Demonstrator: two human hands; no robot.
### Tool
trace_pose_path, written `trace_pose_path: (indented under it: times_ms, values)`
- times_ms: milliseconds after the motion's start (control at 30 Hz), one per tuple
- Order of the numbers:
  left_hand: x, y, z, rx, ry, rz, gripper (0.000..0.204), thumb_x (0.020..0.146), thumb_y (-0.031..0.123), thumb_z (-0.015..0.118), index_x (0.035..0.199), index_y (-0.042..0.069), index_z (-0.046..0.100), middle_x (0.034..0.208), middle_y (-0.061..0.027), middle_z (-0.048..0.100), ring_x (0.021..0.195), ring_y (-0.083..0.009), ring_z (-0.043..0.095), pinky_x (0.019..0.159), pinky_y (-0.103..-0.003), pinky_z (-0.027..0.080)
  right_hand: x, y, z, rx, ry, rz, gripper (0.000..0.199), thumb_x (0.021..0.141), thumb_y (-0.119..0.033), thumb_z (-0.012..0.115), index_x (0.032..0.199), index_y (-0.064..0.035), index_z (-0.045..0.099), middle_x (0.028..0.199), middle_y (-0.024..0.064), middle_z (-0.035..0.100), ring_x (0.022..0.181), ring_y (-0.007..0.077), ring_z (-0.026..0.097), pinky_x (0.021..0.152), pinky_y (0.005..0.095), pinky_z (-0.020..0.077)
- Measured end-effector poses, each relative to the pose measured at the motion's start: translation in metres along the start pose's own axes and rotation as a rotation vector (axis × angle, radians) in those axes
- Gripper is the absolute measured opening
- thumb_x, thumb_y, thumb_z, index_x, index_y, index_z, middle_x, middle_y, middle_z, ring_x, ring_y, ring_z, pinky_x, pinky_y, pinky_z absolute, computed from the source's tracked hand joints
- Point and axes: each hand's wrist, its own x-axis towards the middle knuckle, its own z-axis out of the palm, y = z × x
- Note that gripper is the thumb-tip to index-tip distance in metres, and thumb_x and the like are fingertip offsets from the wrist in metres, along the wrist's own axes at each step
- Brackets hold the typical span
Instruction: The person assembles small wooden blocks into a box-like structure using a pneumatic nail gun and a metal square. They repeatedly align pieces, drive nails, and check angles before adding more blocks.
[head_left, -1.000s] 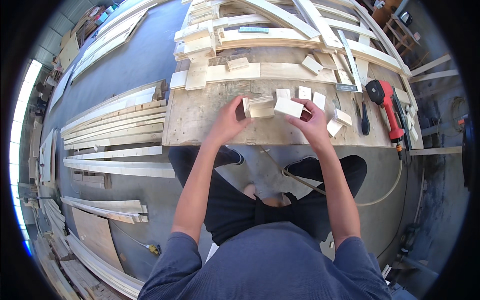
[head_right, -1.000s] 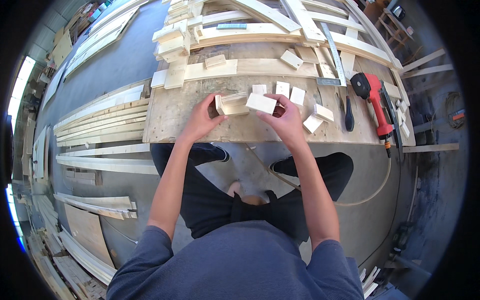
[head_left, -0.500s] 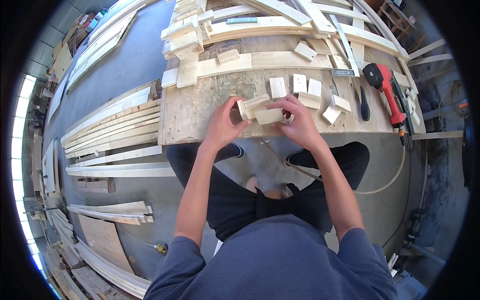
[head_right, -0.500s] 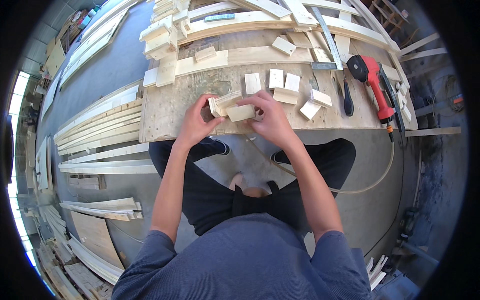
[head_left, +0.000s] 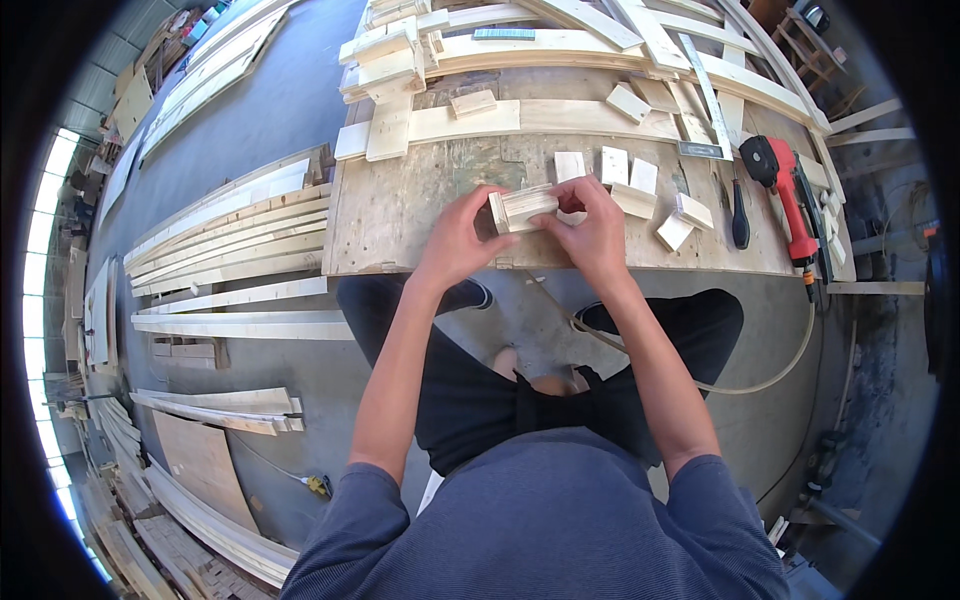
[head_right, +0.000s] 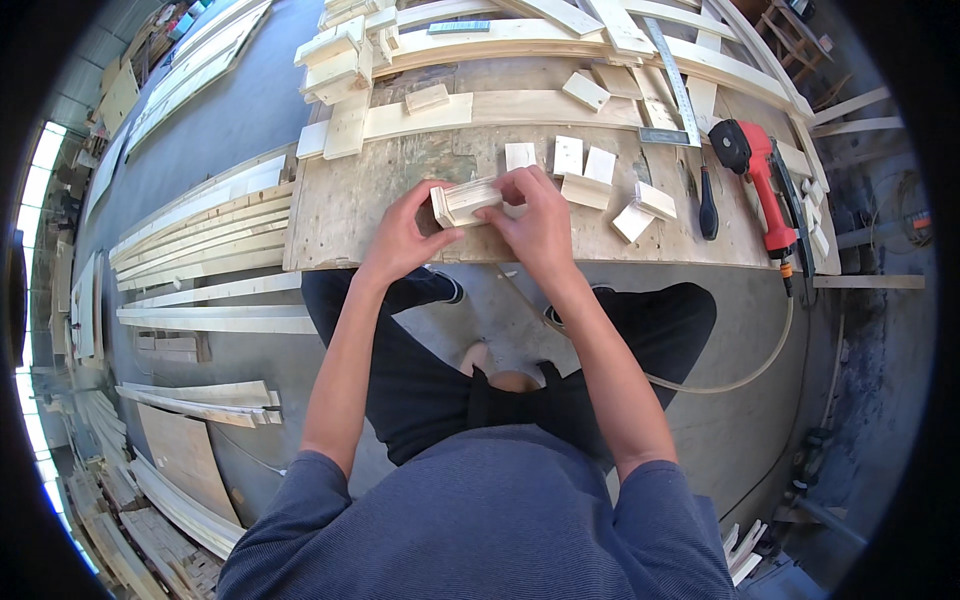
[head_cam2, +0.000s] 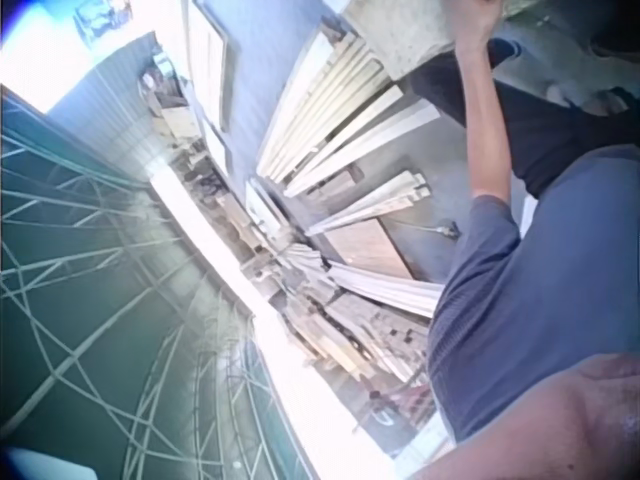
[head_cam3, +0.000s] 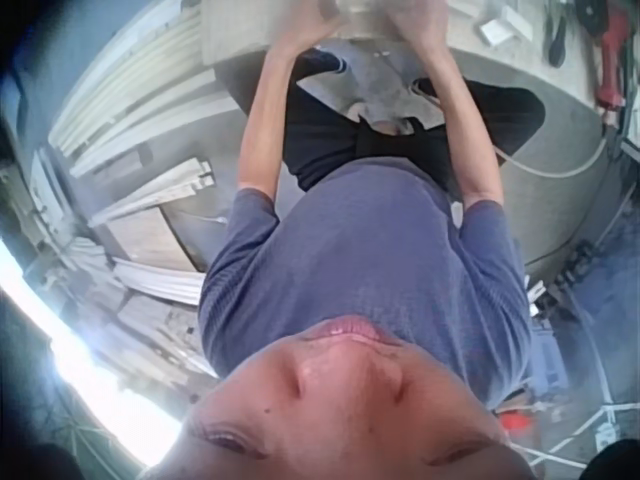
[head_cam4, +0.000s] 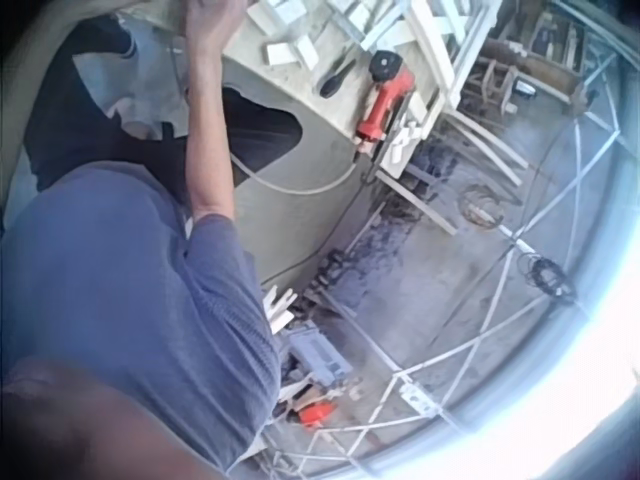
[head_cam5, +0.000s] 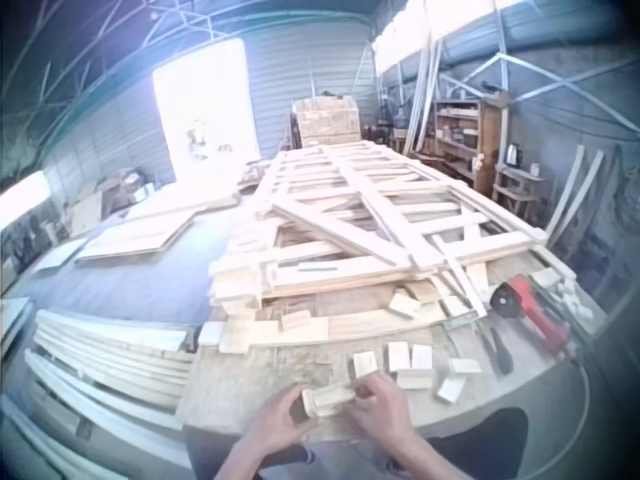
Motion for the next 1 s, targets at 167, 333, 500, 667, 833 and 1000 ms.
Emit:
trace_pose_path:
  times_ms: [167, 333, 500, 667, 833, 1000]
  values:
    - [-0.001, -0.008, 0.008, -0.002, 0.047, -0.024, 0.054, 0.093, 0.02, 0.094, 0.138, 0.006, 0.068, 0.123, -0.0121, 0.08, 0.116, -0.0258, 0.077, 0.101, -0.04, 0.059, 0.0, -0.007, 0.0, 0.037, -0.018, 0.003, 0.038, 0.081, -0.006, 0.096, 0.112, -0.0046, 0.075, 0.105, 0.009, 0.071, 0.089, 0.0243, 0.073, 0.082, 0.0373, 0.0608]
    - [0.0, -0.006, 0.006, -0.074, 0.025, -0.056, 0.062, 0.087, 0.029, 0.097, 0.138, 0.008, 0.069, 0.129, -0.0173, 0.077, 0.12, -0.0391, 0.074, 0.1, -0.045, 0.059, -0.008, -0.007, -0.008, -0.009, -0.067, -0.083, 0.036, 0.084, -0.004, 0.094, 0.114, -0.0045, 0.074, 0.106, 0.0089, 0.072, 0.092, 0.0246, 0.074, 0.083, 0.0369, 0.0609]
    - [-0.006, -0.006, 0.005, -0.091, 0.051, -0.035, 0.073, 0.086, 0.024, 0.097, 0.15, 0.012, 0.064, 0.13, -0.0159, 0.076, 0.119, -0.0362, 0.074, 0.101, -0.045, 0.059, -0.005, -0.006, -0.032, 0.091, 0.028, -0.102, 0.031, 0.087, 0.001, 0.09, 0.11, -0.0057, 0.071, 0.109, 0.0076, 0.078, 0.101, 0.0257, 0.076, 0.086, 0.0356, 0.0592]
    - [-0.011, -0.001, 0.0, -0.122, 0.017, -0.06, 0.084, 0.086, 0.014, 0.098, 0.159, 0.012, 0.057, 0.138, -0.015, 0.076, 0.127, -0.0284, 0.074, 0.109, -0.041, 0.059, 0.009, -0.02, -0.047, -0.036, -0.005, -0.245, 0.026, 0.09, 0.0, 0.089, 0.11, -0.0053, 0.074, 0.103, 0.0088, 0.077, 0.098, 0.0259, 0.076, 0.084, 0.0374, 0.0607]
    - [-0.011, -0.001, 0.004, -0.066, 0.057, -0.039, 0.085, 0.083, 0.013, 0.099, 0.158, 0.012, 0.059, 0.141, -0.0149, 0.076, 0.131, -0.0292, 0.073, 0.111, -0.041, 0.058, -0.001, -0.009, -0.032, 0.041, -0.221, -0.045, 0.028, 0.092, -0.004, 0.088, 0.117, -0.0047, 0.076, 0.099, 0.0118, 0.075, 0.09, 0.0259, 0.072, 0.084, 0.0378, 0.0606]
    - [-0.011, -0.004, 0.009, -0.034, 0.1, -0.032, 0.08, 0.082, 0.014, 0.1, 0.154, 0.012, 0.064, 0.141, -0.0138, 0.077, 0.132, -0.0292, 0.073, 0.111, -0.041, 0.058, -0.004, -0.003, -0.022, 0.062, -0.223, -0.014, 0.03, 0.091, -0.004, 0.088, 0.118, -0.0041, 0.076, 0.097, 0.0117, 0.073, 0.088, 0.0257, 0.07, 0.085, 0.0374, 0.0593]
